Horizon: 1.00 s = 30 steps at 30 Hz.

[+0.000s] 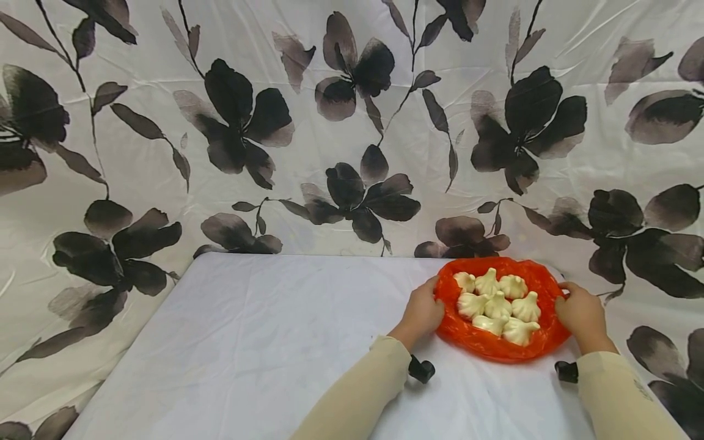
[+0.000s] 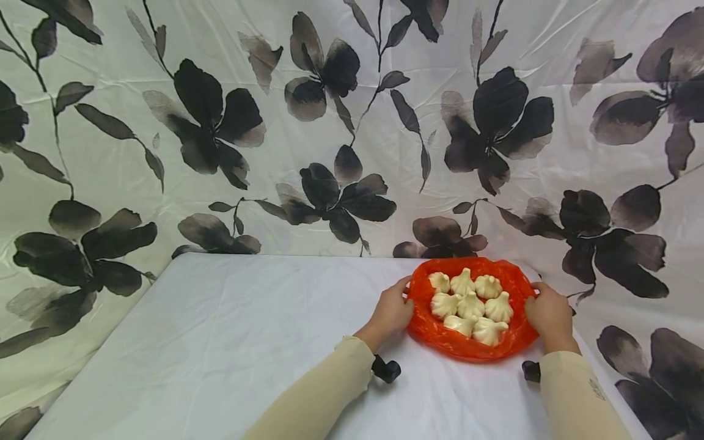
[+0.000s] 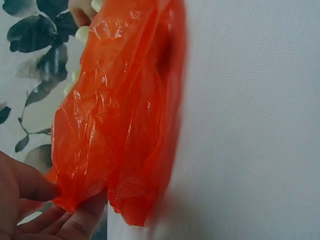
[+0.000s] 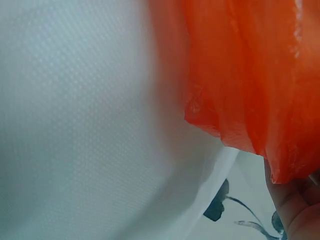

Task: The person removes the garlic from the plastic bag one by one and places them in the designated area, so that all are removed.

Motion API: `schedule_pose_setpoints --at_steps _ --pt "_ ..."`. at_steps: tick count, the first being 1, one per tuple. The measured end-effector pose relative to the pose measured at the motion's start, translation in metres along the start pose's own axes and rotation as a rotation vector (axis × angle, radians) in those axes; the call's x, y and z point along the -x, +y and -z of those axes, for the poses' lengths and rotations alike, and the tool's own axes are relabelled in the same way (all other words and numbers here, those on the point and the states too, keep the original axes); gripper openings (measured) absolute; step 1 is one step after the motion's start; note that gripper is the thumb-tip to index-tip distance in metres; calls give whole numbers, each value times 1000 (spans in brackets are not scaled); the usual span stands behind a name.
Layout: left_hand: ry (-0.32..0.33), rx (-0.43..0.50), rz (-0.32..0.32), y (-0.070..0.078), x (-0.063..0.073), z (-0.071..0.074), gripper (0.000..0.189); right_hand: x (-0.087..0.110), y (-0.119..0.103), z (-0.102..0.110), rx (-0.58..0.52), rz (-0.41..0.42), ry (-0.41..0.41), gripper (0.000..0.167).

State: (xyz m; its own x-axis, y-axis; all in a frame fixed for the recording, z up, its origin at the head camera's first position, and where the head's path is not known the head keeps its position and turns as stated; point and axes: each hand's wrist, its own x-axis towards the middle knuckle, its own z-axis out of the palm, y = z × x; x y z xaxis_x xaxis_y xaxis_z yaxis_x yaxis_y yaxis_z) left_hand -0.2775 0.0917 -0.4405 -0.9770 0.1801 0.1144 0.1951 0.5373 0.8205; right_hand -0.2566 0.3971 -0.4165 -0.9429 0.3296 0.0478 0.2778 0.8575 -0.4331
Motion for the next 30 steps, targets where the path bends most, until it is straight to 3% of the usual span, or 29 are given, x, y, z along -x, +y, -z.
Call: schedule_pose_setpoints --at_steps 10,19,30 --pt "8 5 12 -5 3 12 56 6 -2 -7 -26 18 46 39" --pt "36 -83 -70 -19 5 20 49 11 -14 -15 -76 25 17 38" --pt "39 -11 48 -27 5 37 45 16 -34 -24 -106 104 27 37"
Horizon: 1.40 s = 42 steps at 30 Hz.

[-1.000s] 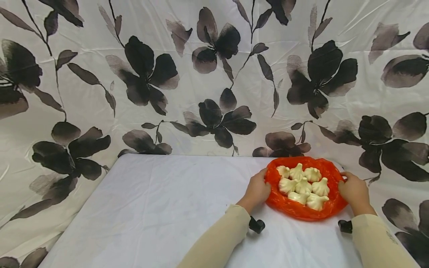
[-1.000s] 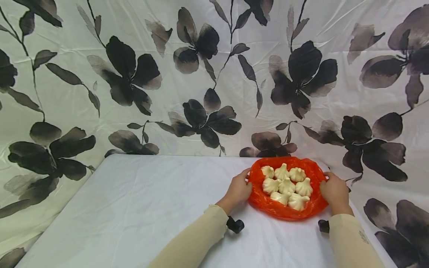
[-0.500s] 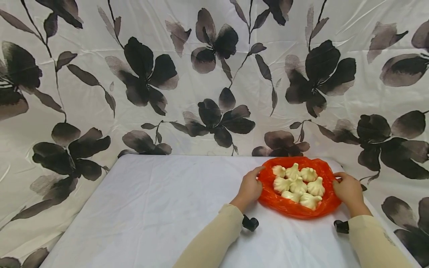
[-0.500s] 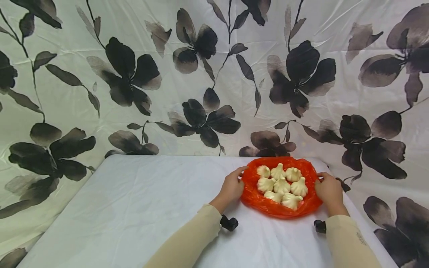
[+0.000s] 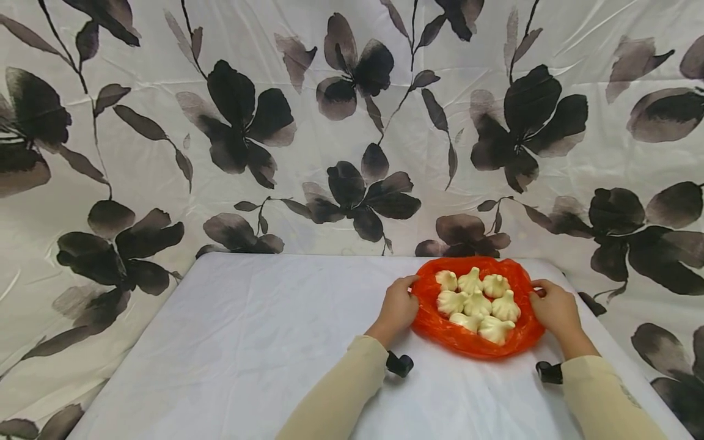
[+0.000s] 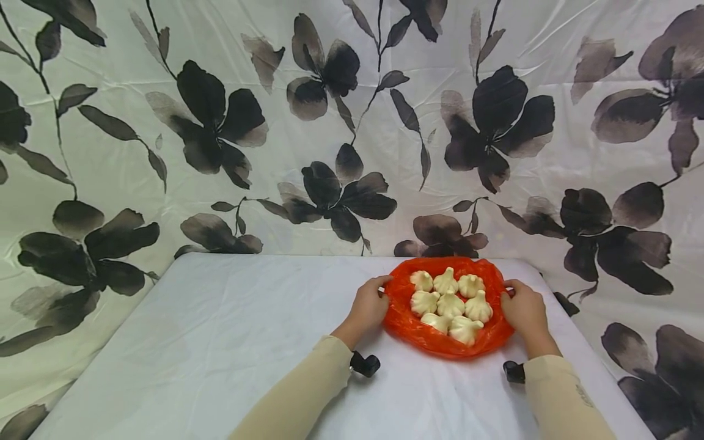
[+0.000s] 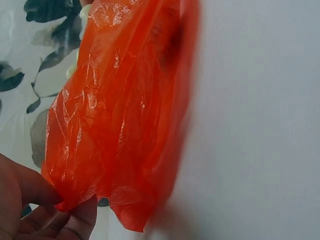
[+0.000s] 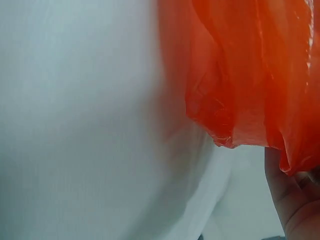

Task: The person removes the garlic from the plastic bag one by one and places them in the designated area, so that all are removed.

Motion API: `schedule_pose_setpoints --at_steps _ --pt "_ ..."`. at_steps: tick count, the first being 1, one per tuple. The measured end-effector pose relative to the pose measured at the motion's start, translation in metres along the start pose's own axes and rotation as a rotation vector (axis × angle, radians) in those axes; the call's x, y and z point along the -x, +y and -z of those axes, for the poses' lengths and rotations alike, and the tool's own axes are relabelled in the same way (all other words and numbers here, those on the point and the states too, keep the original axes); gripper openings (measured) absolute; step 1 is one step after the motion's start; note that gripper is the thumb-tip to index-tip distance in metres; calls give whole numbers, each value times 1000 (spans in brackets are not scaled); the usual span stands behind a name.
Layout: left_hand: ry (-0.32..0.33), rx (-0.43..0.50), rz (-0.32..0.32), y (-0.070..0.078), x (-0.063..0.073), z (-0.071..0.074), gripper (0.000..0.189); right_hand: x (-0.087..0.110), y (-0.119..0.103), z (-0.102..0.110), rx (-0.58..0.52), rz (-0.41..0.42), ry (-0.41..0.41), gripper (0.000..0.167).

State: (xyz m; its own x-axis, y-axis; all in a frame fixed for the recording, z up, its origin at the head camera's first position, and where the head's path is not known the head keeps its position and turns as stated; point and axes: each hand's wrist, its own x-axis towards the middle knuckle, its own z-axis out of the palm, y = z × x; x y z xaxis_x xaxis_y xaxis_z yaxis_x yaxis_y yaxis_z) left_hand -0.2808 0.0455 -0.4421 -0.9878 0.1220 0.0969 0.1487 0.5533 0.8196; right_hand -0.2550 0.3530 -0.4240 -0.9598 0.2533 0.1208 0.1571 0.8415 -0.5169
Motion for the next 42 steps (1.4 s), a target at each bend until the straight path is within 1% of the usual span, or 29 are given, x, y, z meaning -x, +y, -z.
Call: schedule_pose_setpoints --at_steps 5,12,16,19,24,32,39,42 --pt "8 6 32 -8 0 12 45 3 -7 -5 -16 38 -1 37" --pt "24 -3 41 -19 -1 28 44 9 -20 -12 -55 84 1 35" --pt "13 2 83 -23 1 38 44 12 -27 -17 -77 115 16 34" --pt "12 6 99 -26 2 44 44 13 -31 -22 -86 140 30 32" --pt "9 5 115 -33 3 56 44 17 -39 -29 -116 152 20 33" --pt "21 -18 87 -49 5 83 45 23 -57 -39 -158 146 -32 34" --pt "25 -23 98 -63 11 107 47 30 -75 -51 -205 175 -60 33" --pt "33 -37 88 -70 13 117 47 32 -84 -56 -230 176 -70 33"
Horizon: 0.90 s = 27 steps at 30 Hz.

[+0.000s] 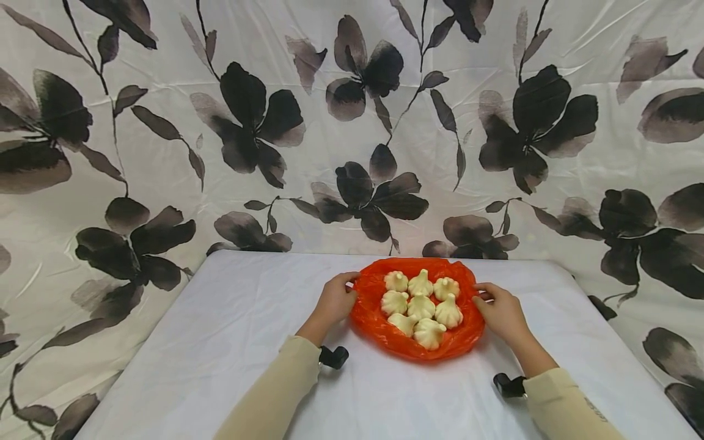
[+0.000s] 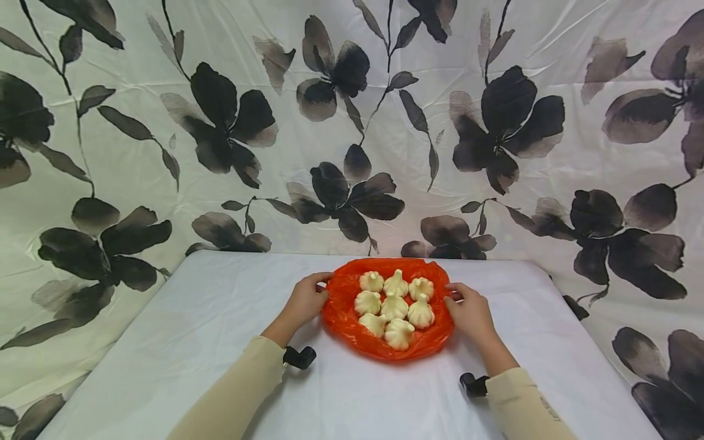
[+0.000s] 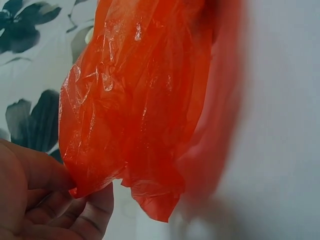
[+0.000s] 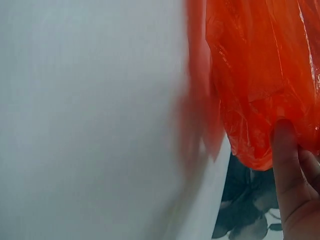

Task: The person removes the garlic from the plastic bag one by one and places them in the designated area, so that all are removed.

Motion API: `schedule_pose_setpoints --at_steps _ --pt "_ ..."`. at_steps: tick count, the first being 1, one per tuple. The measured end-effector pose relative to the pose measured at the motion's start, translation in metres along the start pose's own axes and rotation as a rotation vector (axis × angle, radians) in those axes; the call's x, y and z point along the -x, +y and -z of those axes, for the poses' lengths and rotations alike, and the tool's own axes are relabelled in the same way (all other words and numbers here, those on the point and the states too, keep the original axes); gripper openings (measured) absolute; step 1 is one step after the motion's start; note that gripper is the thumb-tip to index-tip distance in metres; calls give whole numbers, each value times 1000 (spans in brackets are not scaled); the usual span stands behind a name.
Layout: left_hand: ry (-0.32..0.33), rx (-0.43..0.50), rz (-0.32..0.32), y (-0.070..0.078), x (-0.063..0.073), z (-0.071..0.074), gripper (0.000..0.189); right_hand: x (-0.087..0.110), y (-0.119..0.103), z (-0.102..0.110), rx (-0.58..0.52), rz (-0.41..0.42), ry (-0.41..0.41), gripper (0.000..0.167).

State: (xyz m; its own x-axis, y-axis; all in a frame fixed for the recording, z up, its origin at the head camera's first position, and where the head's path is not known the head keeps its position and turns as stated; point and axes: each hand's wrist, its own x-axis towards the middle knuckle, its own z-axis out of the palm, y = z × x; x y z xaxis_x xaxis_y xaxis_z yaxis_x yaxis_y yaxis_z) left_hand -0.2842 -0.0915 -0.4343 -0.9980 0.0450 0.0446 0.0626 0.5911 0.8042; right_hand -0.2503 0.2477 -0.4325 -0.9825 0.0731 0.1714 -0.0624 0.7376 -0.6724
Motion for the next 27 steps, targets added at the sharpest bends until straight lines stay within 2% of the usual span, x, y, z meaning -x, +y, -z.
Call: schedule_pose_setpoints --at_steps 9,15,20,27 --pt "21 -38 15 -18 7 31 48 0 -16 -23 -105 -40 -46 34" --pt "36 -68 -9 -32 11 50 48 1 -29 -38 -194 -40 -83 33" --pt "38 -76 18 -39 16 62 48 3 -40 -50 -236 -23 -94 32" --pt "48 -83 44 -43 23 72 49 3 -51 -59 -239 2 -100 31"
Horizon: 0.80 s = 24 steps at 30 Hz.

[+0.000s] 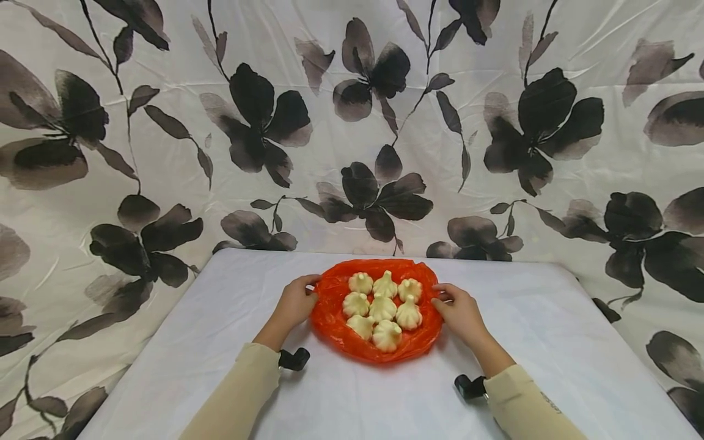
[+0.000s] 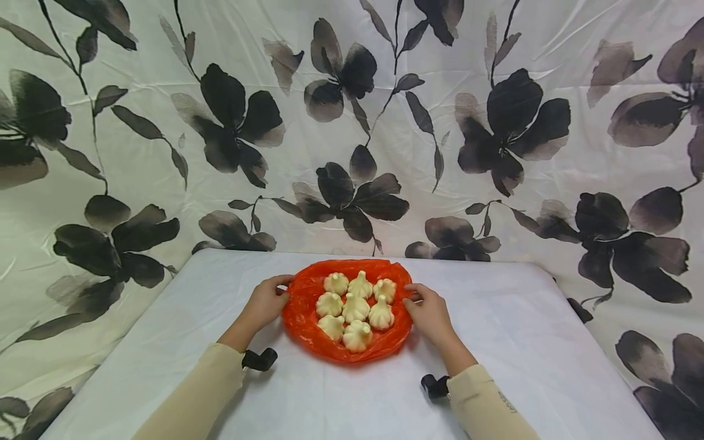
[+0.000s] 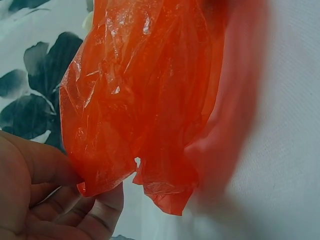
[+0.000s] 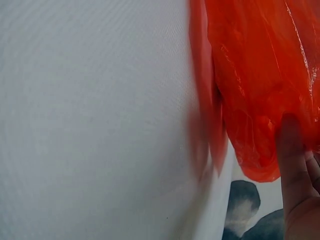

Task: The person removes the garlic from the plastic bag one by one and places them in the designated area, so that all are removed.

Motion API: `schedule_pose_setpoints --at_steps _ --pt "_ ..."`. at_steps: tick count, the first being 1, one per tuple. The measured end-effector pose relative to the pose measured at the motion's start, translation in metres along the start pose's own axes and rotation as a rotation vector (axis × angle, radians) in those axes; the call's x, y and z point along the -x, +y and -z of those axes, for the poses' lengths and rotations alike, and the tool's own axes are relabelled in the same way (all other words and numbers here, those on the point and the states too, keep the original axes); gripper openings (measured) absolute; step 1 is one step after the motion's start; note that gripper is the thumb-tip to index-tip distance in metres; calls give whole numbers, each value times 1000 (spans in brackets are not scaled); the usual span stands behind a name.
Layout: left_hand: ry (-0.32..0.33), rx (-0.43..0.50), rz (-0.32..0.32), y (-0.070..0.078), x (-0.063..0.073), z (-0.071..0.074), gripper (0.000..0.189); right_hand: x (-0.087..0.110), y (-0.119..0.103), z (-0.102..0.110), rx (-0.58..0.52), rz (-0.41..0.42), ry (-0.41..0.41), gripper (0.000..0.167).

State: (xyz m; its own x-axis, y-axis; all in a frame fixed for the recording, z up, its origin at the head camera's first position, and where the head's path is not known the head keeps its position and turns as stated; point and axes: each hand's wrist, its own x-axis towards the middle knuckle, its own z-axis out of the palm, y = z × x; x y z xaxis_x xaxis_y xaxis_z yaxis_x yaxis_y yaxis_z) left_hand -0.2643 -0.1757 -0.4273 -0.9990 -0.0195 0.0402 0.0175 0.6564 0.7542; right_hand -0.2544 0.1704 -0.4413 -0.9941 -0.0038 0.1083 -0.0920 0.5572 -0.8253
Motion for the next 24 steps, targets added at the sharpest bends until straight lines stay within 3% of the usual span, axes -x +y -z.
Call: schedule_pose_setpoints --at_steps 15,24 --pt "-9 8 25 -5 -2 -10 48 8 6 11 93 -13 -6 34" --pt "8 11 13 -5 -1 -8 48 10 4 13 88 2 -11 34"
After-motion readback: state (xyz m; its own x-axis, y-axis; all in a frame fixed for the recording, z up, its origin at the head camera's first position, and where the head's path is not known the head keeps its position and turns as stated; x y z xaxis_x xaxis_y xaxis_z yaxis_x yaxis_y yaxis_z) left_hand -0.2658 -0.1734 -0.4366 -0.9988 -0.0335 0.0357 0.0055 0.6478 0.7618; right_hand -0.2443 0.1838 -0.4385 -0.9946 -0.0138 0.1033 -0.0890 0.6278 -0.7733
